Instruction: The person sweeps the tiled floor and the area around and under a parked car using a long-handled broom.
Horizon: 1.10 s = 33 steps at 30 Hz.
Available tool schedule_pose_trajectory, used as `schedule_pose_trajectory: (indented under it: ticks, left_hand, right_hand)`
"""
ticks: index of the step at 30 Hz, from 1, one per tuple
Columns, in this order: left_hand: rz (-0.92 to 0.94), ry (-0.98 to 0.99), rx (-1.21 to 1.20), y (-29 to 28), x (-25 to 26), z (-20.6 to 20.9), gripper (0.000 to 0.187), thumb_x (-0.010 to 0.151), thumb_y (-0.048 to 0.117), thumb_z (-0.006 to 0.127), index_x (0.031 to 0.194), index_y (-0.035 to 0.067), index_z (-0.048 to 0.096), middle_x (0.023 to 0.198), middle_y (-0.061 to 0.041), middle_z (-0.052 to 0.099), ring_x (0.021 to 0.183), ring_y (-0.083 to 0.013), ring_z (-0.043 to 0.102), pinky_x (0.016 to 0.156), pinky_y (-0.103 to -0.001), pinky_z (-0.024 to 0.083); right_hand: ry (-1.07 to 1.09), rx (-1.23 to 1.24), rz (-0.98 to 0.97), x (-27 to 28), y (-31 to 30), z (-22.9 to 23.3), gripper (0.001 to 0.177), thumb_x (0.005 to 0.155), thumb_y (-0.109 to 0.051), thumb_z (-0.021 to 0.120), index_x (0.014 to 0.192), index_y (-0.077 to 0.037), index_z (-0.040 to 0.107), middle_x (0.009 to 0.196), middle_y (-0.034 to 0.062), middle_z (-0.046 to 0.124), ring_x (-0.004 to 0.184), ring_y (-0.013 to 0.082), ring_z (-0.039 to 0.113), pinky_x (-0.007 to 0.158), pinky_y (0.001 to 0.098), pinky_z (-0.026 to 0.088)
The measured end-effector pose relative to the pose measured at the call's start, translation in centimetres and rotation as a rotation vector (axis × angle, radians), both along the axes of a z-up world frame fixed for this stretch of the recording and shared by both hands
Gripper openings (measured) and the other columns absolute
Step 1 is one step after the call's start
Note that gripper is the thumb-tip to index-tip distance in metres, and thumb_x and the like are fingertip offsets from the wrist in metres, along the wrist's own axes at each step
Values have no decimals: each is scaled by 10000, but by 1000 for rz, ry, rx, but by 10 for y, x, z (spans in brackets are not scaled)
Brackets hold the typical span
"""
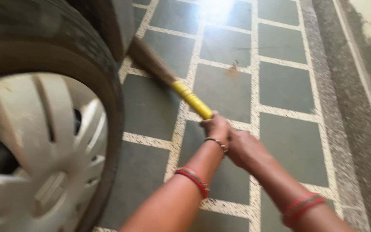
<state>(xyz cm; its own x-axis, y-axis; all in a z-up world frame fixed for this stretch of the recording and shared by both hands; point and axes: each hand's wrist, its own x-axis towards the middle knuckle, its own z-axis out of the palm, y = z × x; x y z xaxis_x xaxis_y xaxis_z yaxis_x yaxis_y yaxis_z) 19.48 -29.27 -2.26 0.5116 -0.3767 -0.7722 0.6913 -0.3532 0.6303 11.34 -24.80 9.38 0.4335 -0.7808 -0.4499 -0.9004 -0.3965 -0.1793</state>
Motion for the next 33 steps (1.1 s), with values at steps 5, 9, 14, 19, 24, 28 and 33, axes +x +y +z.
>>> schedule_pose_trajectory:
  ticks: [5, 9, 14, 19, 24, 28, 33]
  left_hand:
    - [-25, 148, -268, -21, 20, 45, 565, 952, 331, 617, 1277, -111, 484, 1184, -247, 676, 1022, -319, 698, 850, -418, 563]
    - [128, 113, -311, -2, 38, 74, 604, 951, 361, 596, 1341, -71, 435, 1252, -242, 641, 1125, -305, 680, 946, -388, 536]
    - [344, 132, -50, 27, 92, 62, 627, 996, 387, 509, 1414, -53, 353, 1386, -260, 529, 1244, -362, 608, 1041, -441, 501]
    - [442, 141, -105, 31, 163, 17, 588, 999, 387, 456, 1348, -86, 478, 1386, -249, 580, 1241, -360, 633, 1047, -429, 514]
    - [376, 68, -102, 14, 210, 2, 558, 1018, 440, 439, 1315, -24, 529, 1298, -182, 616, 1135, -286, 644, 957, -402, 520]
    - [230, 51, -38, 0, 221, 2, 462, 1017, 424, 405, 1235, 63, 594, 1095, -112, 572, 874, -238, 517, 741, -419, 441]
    - [184, 51, 8, -5, 228, -9, 559, 1026, 490, 406, 1324, 29, 508, 1109, -159, 622, 951, -292, 559, 843, -472, 506]
  right_hand:
    - [6, -95, -59, 22, -16, 28, 585, 1003, -379, 472, 1532, -192, 308, 993, 276, 716, 950, 468, 703, 834, 562, 534]
    - [13, -65, 37, 42, -16, 47, 700, 966, -343, 473, 1603, -269, 193, 969, 252, 712, 927, 450, 702, 799, 555, 537]
    - [-23, 28, 375, 88, -33, 30, 679, 923, -312, 508, 1563, -299, 281, 906, 192, 745, 865, 419, 714, 772, 549, 533]
    - [-77, 136, 422, 148, -48, -5, 588, 962, -430, 519, 1518, -331, 357, 907, 201, 716, 859, 427, 696, 766, 549, 530]
    - [-241, 246, 349, 204, -73, -18, 509, 972, -424, 550, 1431, -217, 475, 810, 165, 715, 668, 332, 700, 603, 460, 557]
    - [-375, 431, 77, 232, -99, -21, 507, 986, -410, 521, 1457, -238, 444, 708, 106, 642, 535, 204, 600, 479, 380, 522]
    - [-483, 567, -46, 217, -156, -34, 407, 1023, -416, 523, 1277, -98, 529, 689, 75, 575, 532, 175, 567, 475, 358, 502]
